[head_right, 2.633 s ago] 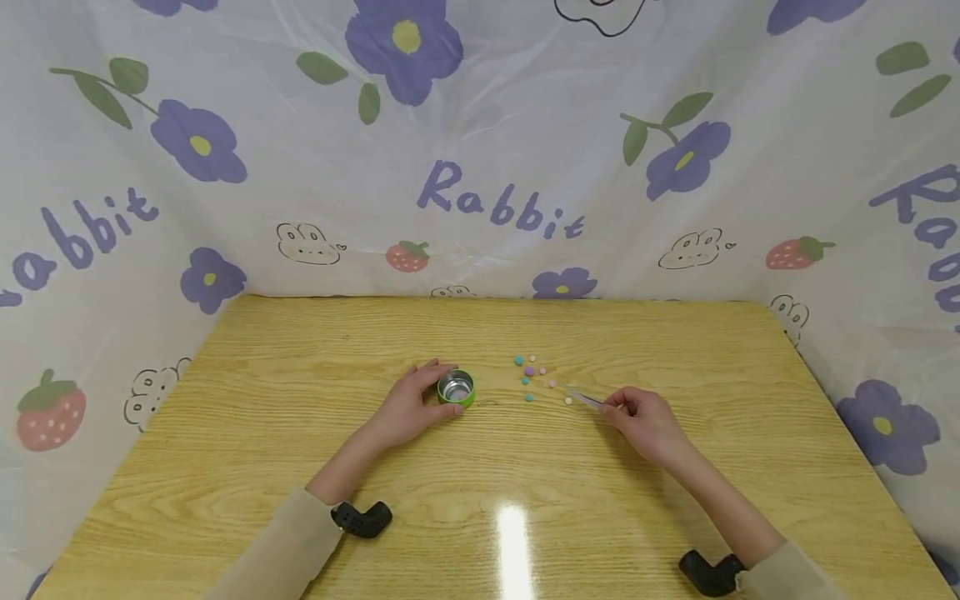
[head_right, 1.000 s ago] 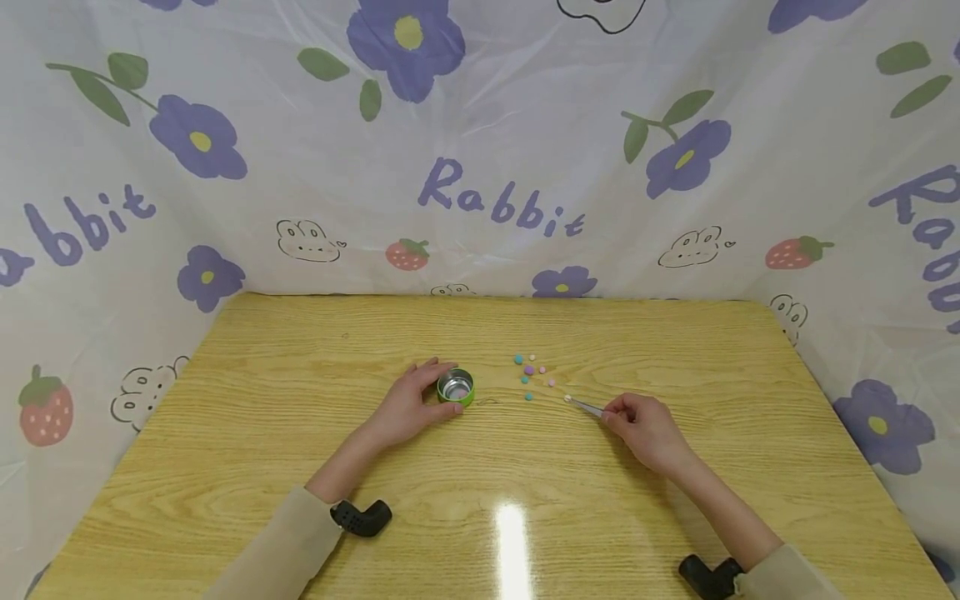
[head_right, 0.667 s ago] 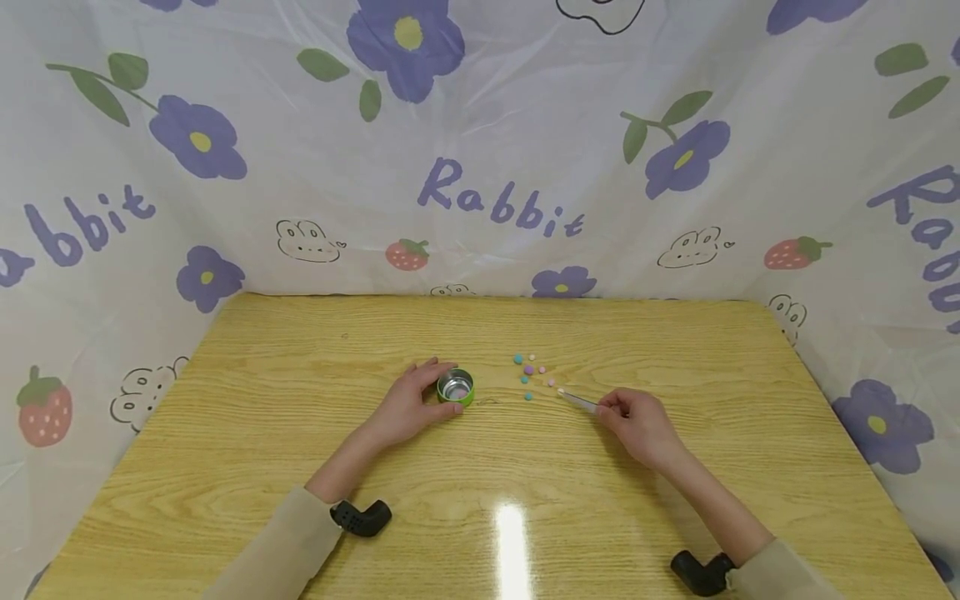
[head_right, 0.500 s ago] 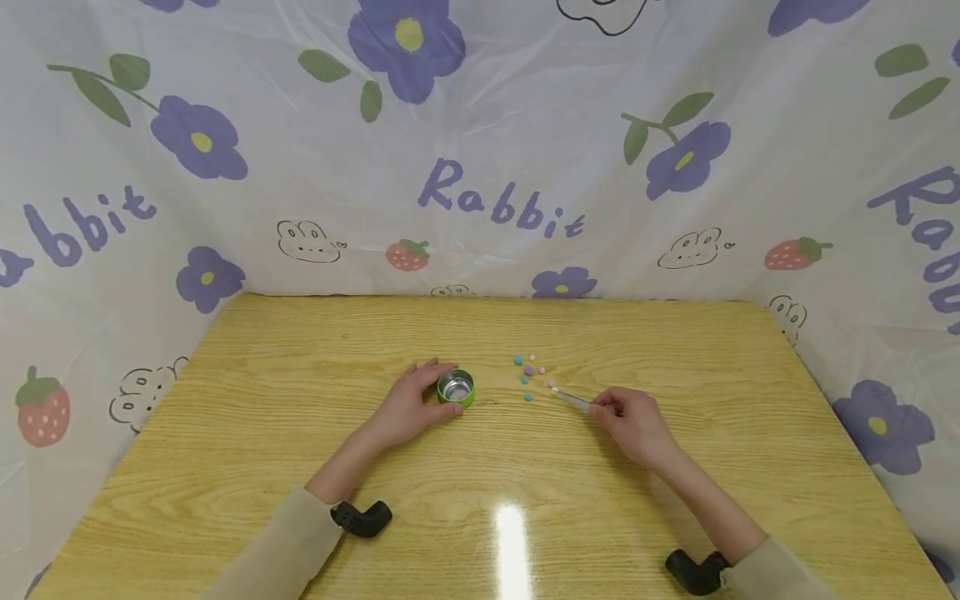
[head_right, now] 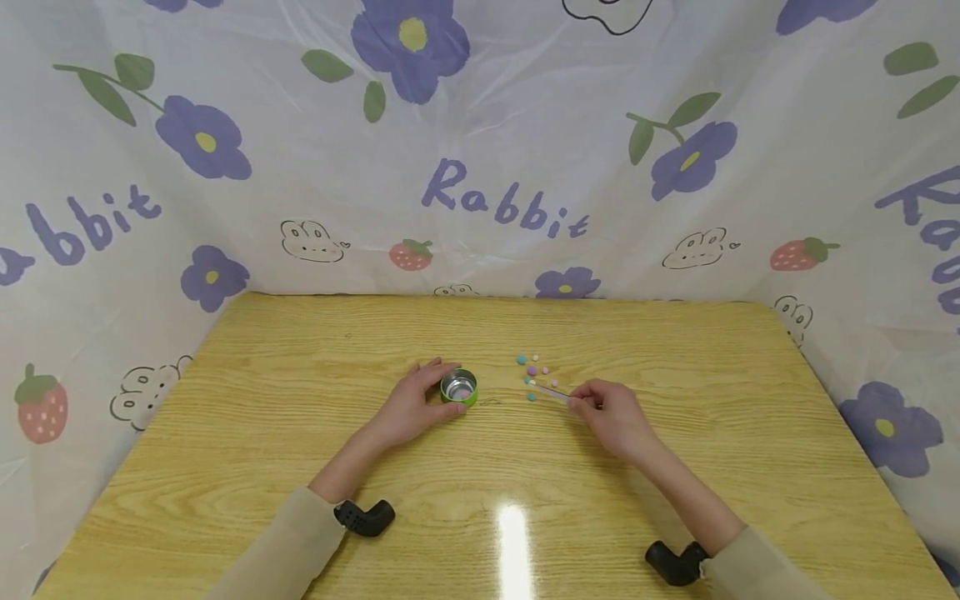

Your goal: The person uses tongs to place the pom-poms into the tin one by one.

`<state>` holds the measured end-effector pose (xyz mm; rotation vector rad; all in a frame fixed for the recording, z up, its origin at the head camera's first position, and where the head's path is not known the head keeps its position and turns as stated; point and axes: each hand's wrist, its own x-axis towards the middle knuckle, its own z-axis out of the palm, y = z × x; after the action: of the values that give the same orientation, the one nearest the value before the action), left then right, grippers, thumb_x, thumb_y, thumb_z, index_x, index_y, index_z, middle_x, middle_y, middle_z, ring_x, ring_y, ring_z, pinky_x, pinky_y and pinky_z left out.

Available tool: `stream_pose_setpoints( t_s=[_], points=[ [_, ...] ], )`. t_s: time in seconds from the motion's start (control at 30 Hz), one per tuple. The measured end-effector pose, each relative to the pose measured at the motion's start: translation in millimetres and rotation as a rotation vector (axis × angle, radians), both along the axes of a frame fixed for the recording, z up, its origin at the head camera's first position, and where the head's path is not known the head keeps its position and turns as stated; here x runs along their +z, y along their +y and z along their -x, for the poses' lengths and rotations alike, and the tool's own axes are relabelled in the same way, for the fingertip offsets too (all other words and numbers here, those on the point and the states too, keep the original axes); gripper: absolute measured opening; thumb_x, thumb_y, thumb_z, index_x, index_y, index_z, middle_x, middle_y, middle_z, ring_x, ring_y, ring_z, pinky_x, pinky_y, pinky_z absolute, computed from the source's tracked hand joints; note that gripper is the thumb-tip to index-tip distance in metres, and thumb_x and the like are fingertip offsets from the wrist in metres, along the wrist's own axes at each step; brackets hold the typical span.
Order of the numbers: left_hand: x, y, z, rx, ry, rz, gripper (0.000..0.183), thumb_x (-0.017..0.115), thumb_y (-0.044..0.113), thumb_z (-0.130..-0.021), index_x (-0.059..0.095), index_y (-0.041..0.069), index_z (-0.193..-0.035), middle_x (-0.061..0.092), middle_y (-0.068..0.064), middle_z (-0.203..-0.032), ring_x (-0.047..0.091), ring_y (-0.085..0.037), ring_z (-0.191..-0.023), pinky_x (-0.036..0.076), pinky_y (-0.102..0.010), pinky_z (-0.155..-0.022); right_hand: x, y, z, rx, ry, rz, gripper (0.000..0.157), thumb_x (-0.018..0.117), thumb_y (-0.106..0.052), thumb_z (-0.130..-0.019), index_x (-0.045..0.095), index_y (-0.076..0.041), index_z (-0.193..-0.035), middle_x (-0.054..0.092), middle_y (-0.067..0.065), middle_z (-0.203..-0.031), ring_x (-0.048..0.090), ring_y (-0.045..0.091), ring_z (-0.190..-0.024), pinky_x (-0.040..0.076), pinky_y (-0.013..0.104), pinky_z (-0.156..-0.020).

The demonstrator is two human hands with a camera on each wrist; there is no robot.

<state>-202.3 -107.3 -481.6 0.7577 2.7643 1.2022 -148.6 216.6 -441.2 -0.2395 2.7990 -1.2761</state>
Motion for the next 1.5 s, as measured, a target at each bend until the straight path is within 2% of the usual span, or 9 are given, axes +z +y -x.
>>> stream_pose_setpoints(
  t_s=[0.23, 0.43, 0.77, 0.9, 1.1, 1.3, 1.5],
  points=[
    [2.8, 0.2, -1.3, 0.000, -0.013, 0.003, 0.069, 0.073, 0.039, -0.083, 0.048, 0.007, -0.139, 0.049, -0.009, -0.139, 0.028, -0.030, -0.138, 0.007, -0.048, -0.115, 4.8, -17.9, 7.5, 0.050, 0.015, 0.022, 0.014, 0.061, -0.013, -0.093, 0.067, -0.002, -0.099, 0.058, 0.010, -0.068, 0.042, 0.013, -0.051, 0.035, 0.025, -0.042],
    [3.7, 0.4, -2.6, -0.008, 0.007, -0.004, 0.069, 0.073, 0.037, -0.082, 0.049, 0.004, -0.138, 0.050, -0.010, -0.138, 0.029, -0.032, -0.137, 0.008, -0.050, -0.114, 5.5, -34.2, 14.0, 0.092, 0.056, 0.057, 0.015, 0.062, -0.014, -0.093, 0.068, -0.001, -0.096, 0.059, 0.008, -0.069, 0.042, 0.010, -0.051, 0.034, 0.024, -0.043],
    [3.0, -0.5, -2.5, -0.006, 0.002, -0.003, 0.068, 0.073, 0.036, -0.083, 0.048, 0.006, -0.138, 0.050, -0.009, -0.138, 0.028, -0.030, -0.138, 0.007, -0.048, -0.115, 3.8, -58.9, 16.8, 0.129, 0.068, 0.126, 0.008, 0.063, -0.009, -0.092, 0.067, -0.003, -0.091, 0.054, 0.004, -0.061, 0.038, 0.009, -0.049, 0.031, 0.021, -0.042],
    [2.0, -0.4, -2.2, -0.006, 0.005, 0.000, 0.068, 0.073, 0.038, -0.083, 0.048, 0.007, -0.138, 0.050, -0.008, -0.138, 0.028, -0.030, -0.138, 0.007, -0.048, -0.115, 2.3, -64.9, 17.1, 0.133, 0.061, 0.134, 0.008, 0.062, -0.009, -0.092, 0.067, -0.003, -0.092, 0.057, 0.007, -0.064, 0.039, 0.010, -0.050, 0.032, 0.022, -0.043],
    [0.4, -0.3, -2.7, 0.001, 0.002, 0.004, 0.069, 0.073, 0.039, -0.082, 0.049, 0.007, -0.138, 0.050, -0.007, -0.138, 0.028, -0.031, -0.138, 0.007, -0.048, -0.115, 2.0, -74.1, 18.4, 0.141, 0.051, 0.116, 0.008, 0.063, -0.010, -0.092, 0.068, -0.004, -0.092, 0.055, 0.002, -0.063, 0.042, 0.012, -0.051, 0.034, 0.023, -0.045],
    [-1.1, -0.4, -0.8, 0.007, 0.003, 0.001, 0.069, 0.073, 0.040, -0.082, 0.049, 0.008, -0.138, 0.050, -0.007, -0.138, 0.029, -0.030, -0.138, 0.007, -0.048, -0.115, 4.1, -81.0, 20.2, 0.135, 0.029, 0.127, 0.009, 0.062, -0.012, -0.092, 0.068, -0.005, -0.093, 0.059, 0.011, -0.069, 0.045, 0.014, -0.053, 0.036, 0.024, -0.046],
    [-0.7, -0.4, 0.5, 0.000, -0.004, -0.003, 0.069, 0.073, 0.040, -0.082, 0.049, 0.008, -0.138, 0.050, -0.007, -0.138, 0.028, -0.030, -0.138, 0.007, -0.048, -0.115, 3.1, -83.2, 22.0, 0.123, 0.006, 0.129, 0.008, 0.063, -0.013, -0.092, 0.068, -0.007, -0.093, 0.058, 0.010, -0.068, 0.044, 0.014, -0.052, 0.036, 0.024, -0.045]
  ],
)
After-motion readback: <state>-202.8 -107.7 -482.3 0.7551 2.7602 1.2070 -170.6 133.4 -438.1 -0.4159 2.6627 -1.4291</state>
